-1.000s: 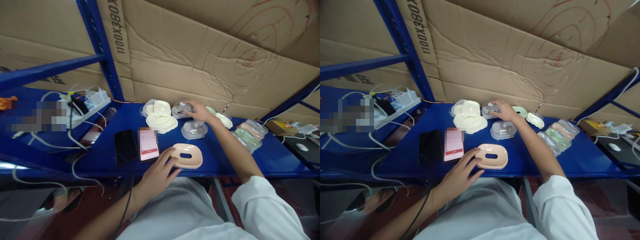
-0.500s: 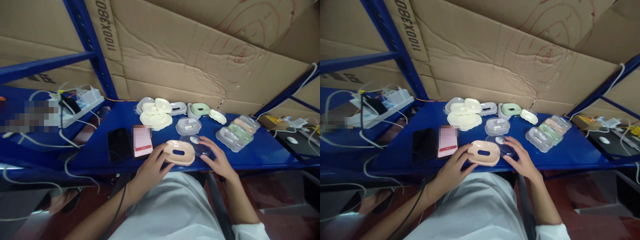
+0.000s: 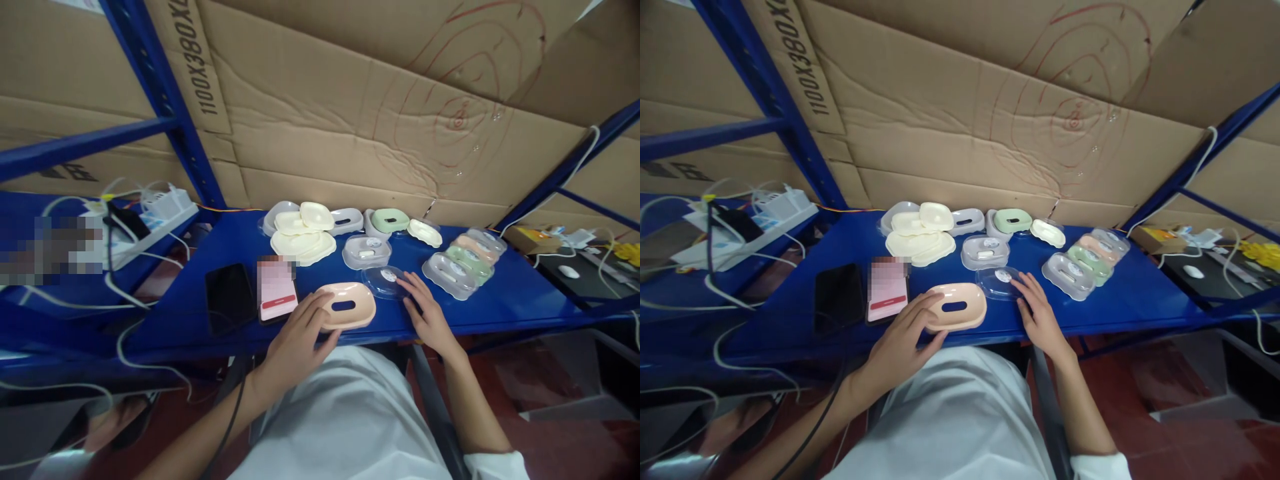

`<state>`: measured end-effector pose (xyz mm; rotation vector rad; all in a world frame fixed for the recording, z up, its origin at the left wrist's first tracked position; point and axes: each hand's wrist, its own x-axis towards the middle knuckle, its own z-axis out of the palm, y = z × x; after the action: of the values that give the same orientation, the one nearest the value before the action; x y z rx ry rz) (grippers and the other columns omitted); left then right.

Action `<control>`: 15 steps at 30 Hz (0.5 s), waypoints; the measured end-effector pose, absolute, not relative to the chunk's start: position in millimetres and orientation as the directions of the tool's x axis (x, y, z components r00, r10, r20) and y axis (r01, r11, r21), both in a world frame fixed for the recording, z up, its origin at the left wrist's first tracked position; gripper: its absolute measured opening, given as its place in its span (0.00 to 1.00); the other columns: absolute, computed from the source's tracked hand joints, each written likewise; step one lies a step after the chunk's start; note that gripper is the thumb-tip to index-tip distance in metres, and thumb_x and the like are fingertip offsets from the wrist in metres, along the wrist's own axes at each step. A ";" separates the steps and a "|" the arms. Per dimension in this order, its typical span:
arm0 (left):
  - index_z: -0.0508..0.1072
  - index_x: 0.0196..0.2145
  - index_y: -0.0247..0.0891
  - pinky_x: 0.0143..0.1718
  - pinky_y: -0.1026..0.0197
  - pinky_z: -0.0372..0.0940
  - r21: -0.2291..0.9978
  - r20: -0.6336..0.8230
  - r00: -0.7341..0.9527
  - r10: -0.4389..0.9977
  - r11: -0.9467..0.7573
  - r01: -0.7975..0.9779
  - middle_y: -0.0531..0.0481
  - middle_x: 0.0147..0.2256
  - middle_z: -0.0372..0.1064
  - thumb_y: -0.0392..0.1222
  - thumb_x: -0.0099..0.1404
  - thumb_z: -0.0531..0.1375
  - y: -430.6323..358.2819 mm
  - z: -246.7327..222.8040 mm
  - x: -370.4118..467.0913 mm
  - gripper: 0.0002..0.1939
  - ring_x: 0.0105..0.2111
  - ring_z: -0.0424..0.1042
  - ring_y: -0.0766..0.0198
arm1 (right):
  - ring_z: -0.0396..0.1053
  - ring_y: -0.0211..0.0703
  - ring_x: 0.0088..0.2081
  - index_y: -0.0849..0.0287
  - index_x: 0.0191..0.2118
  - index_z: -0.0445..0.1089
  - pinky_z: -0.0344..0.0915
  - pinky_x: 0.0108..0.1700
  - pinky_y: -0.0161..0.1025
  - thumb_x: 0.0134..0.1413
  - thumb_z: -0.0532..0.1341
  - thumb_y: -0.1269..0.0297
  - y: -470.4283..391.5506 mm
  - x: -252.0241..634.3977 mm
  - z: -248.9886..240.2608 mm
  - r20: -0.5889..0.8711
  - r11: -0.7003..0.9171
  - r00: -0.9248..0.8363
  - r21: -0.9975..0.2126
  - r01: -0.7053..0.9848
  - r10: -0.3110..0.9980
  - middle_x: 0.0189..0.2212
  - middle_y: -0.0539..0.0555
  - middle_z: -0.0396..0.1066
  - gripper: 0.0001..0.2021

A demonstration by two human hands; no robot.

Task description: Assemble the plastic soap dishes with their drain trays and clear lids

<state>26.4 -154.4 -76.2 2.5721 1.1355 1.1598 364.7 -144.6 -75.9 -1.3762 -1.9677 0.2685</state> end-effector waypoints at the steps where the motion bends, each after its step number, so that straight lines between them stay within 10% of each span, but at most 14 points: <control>1: 0.69 0.54 0.40 0.67 0.41 0.68 0.371 0.602 0.438 0.668 -0.719 0.587 0.40 0.63 0.71 0.38 0.75 0.60 -154.2 -75.9 26.3 0.12 0.68 0.66 0.48 | 0.50 0.54 0.77 0.41 0.71 0.64 0.52 0.75 0.66 0.76 0.52 0.58 -143.8 364.5 -77.0 0.442 0.412 -0.176 -0.525 0.745 0.880 0.74 0.52 0.59 0.22; 15: 0.73 0.57 0.40 0.68 0.41 0.64 0.245 0.585 0.536 0.609 -0.763 0.599 0.45 0.56 0.77 0.38 0.78 0.56 -152.0 -75.4 27.2 0.13 0.63 0.69 0.49 | 0.71 0.58 0.64 0.52 0.63 0.74 0.67 0.67 0.63 0.72 0.55 0.58 -104.9 383.8 -47.1 0.517 0.348 -0.159 -0.293 0.890 0.841 0.62 0.61 0.73 0.20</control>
<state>27.2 -152.0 -75.4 2.7398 1.0768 1.0527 383.8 -104.9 -47.1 -1.5037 -2.0078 -0.1043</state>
